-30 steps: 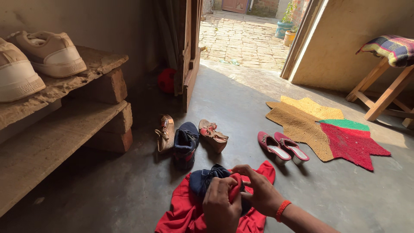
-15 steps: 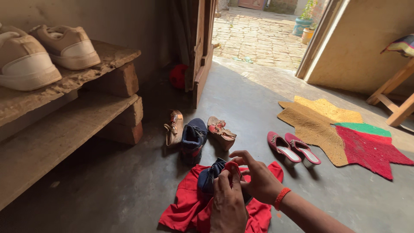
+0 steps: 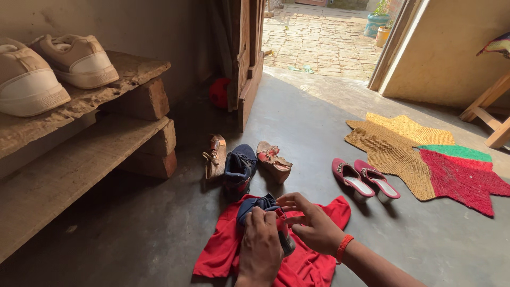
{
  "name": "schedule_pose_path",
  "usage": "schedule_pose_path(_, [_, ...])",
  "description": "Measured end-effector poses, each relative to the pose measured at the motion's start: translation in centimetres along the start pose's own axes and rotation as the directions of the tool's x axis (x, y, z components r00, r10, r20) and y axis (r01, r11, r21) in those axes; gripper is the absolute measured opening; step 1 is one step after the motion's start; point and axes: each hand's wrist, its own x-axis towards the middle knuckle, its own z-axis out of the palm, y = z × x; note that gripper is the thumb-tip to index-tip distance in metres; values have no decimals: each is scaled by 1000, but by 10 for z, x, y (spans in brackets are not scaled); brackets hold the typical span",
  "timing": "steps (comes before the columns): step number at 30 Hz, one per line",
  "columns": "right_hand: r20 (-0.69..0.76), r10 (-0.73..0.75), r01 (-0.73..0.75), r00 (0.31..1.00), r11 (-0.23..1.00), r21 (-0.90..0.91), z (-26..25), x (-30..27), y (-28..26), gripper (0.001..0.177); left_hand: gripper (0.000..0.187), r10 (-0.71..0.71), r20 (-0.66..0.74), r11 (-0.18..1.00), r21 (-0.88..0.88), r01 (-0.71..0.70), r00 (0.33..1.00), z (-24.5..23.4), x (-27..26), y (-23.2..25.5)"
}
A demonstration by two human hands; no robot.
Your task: The person wipes a white sneaker with a red cloth, then places it on a wooden shelf. They then pick up a blue sneaker and begin wiping it with the same cloth.
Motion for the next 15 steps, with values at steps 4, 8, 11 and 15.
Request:
schedule_pose_path(4, [-28, 107, -110, 994, 983, -147, 5, 3, 12, 39, 25, -3, 117, 999, -31, 7, 993, 6, -9, -1])
schedule_pose_path(8, [-2, 120, -110, 993, 901, -420, -4, 3, 24, 34, 37, 7, 232, 965, -256, 54, 973, 12, -15, 1])
schedule_pose_path(11, [19, 258, -220, 966, 857, -466, -10, 1, 39, 39, 31, 13, 344, 916, -380, 126, 939, 18, -17, -1])
schedule_pose_path(15, [123, 317, -176, 940, 763, -622, -10, -10, 61, 39, 26, 11, 472, 879, -424, 216, 882, 24, -20, -6])
